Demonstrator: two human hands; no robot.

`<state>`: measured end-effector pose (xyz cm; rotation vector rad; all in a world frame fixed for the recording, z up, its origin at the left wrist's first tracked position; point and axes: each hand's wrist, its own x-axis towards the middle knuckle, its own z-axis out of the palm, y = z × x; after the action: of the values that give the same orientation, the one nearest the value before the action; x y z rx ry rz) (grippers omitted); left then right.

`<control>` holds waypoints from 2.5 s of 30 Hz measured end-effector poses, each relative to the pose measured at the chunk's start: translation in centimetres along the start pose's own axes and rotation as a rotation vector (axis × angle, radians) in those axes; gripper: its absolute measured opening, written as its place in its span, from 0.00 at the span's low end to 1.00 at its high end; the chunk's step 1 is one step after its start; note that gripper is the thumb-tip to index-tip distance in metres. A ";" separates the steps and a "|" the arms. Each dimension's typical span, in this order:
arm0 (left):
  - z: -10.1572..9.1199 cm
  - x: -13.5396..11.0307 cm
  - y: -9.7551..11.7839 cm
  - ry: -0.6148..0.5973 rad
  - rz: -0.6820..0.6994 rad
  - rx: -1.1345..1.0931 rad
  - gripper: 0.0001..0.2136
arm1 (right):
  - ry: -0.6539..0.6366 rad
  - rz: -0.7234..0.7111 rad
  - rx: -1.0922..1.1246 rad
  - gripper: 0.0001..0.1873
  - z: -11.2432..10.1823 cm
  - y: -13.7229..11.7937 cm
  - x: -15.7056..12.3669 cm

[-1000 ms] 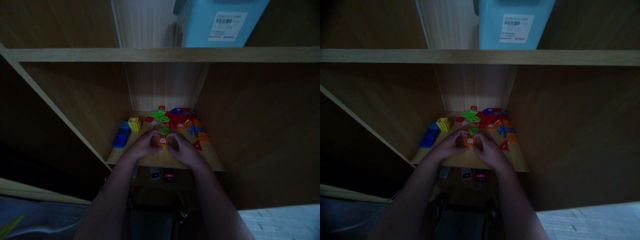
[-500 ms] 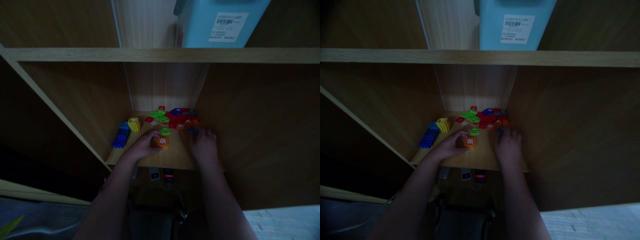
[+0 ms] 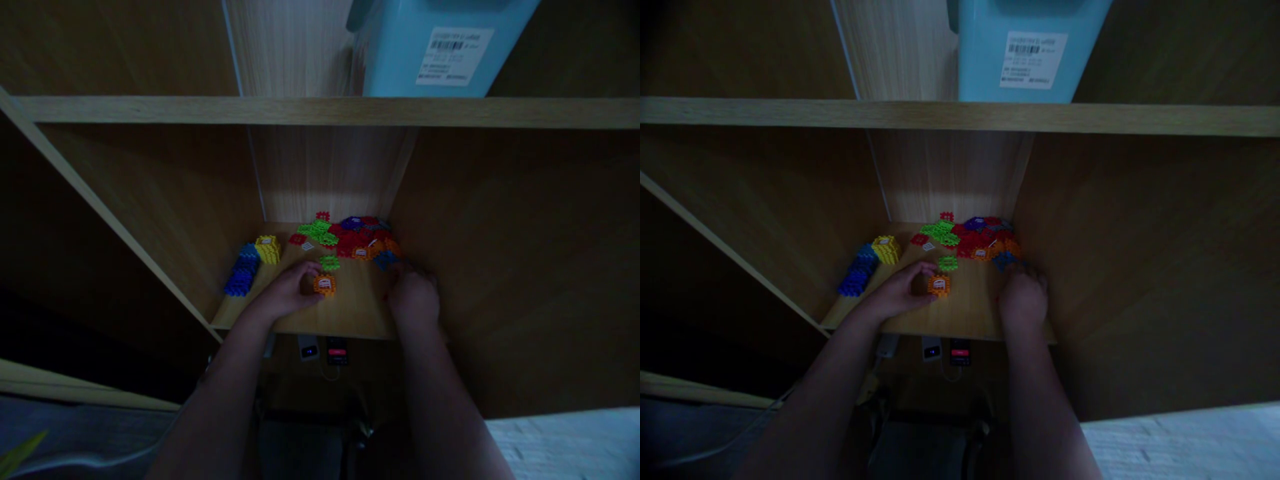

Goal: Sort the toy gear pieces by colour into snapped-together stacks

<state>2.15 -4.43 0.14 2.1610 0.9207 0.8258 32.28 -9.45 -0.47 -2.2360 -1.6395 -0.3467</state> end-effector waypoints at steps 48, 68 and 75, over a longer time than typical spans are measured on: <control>0.3 0.2 0.0 0.027 0.004 -0.043 0.27 | -0.117 -0.508 0.886 0.18 -0.5 -5.1 -1.4; 0.2 0.2 0.1 0.029 0.024 -0.006 0.26 | -0.173 -0.531 0.872 0.20 0.8 -5.4 -1.6; 0.1 0.2 0.0 0.025 0.035 -0.010 0.26 | -0.170 -0.536 0.886 0.21 1.0 -5.3 -1.6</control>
<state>2.38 -4.30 0.11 2.1681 0.8916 0.8746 26.73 -9.01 -1.28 -1.1888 -1.9377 0.3993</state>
